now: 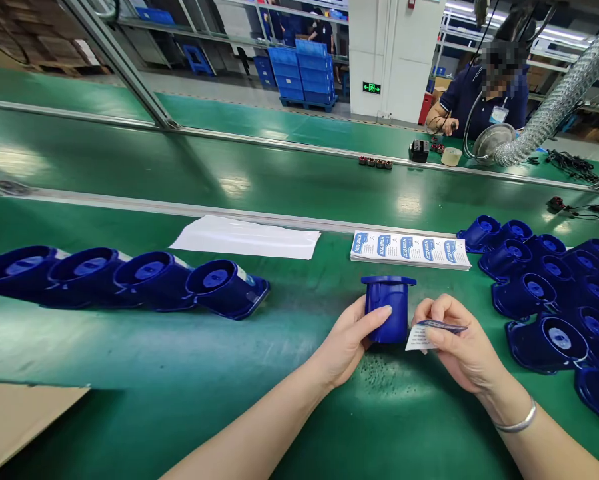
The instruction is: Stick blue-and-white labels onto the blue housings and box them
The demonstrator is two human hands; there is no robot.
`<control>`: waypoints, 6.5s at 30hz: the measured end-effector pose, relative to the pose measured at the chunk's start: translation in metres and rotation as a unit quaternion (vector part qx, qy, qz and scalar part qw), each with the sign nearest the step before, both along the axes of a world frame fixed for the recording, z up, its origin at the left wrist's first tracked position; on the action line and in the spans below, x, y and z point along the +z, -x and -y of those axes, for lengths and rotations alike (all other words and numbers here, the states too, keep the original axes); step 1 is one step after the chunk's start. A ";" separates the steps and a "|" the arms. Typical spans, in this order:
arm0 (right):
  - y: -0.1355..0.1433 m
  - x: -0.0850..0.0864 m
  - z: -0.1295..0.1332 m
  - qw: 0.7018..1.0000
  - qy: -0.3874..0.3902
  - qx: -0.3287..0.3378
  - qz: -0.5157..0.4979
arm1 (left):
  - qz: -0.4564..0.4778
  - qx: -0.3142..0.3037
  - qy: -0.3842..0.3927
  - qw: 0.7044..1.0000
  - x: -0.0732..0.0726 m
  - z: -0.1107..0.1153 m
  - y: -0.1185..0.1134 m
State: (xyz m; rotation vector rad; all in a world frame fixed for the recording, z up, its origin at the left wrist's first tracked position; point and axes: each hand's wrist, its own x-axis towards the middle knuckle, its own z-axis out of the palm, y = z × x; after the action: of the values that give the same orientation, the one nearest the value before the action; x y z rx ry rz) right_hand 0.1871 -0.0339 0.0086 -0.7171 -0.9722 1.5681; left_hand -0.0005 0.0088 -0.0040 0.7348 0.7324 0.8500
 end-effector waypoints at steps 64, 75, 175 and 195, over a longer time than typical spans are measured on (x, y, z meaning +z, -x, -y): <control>0.010 -0.005 -0.001 0.978 0.173 -0.092 0.072 | -0.077 -0.034 -0.053 0.995 -0.012 0.005 -0.002; 0.011 -0.003 -0.001 0.978 0.171 -0.095 0.074 | -0.079 -0.032 -0.047 0.995 -0.011 0.006 -0.002; 0.004 0.003 0.004 0.859 -0.185 -0.220 0.423 | -0.025 0.038 0.021 0.999 0.001 0.008 -0.005; 0.019 -0.003 0.010 0.897 -0.193 -0.191 0.348 | 0.016 -0.001 0.043 0.999 0.002 0.023 -0.002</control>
State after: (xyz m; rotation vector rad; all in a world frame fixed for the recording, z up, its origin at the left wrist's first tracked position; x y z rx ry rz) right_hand 0.1684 -0.0442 0.0059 -1.1303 -1.5007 0.7257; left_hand 0.0017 -0.0145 -0.0018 0.6434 0.7345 0.8210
